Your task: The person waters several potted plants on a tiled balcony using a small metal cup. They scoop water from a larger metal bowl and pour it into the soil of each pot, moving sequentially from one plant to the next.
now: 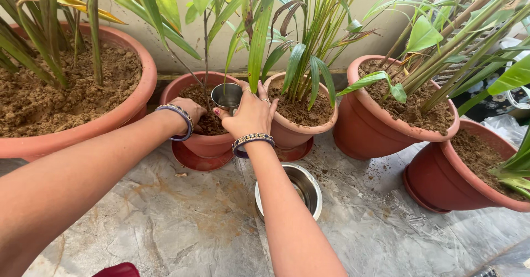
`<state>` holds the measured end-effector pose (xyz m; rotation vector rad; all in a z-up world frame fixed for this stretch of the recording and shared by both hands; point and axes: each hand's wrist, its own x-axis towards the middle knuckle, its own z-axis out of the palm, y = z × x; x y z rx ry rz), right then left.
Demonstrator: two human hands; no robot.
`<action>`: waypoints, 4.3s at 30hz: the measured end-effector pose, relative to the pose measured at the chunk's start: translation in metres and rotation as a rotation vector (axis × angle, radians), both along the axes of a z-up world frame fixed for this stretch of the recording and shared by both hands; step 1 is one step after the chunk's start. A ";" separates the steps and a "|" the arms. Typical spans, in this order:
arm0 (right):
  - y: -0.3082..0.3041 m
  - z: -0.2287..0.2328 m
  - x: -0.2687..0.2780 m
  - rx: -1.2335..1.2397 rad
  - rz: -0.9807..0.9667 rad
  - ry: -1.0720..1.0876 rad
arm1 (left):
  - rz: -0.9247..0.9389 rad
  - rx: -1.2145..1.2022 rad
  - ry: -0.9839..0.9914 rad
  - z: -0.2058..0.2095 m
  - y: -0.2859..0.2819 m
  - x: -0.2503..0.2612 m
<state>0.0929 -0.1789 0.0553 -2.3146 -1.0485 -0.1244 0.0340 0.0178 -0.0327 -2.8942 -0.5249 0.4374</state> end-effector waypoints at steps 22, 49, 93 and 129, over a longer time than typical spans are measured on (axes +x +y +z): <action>-0.004 -0.004 0.019 0.101 -0.030 -0.060 | 0.162 -0.374 -0.333 0.032 -0.026 -0.014; -0.005 -0.003 0.016 -0.015 -0.036 -0.015 | 0.110 -0.523 -0.504 0.032 0.009 -0.012; -0.018 0.006 0.005 -0.002 0.009 0.022 | 0.042 -0.253 -0.046 0.030 -0.022 -0.002; 0.016 -0.010 0.041 0.086 0.017 -0.072 | -0.083 -0.210 -0.209 0.005 0.003 -0.005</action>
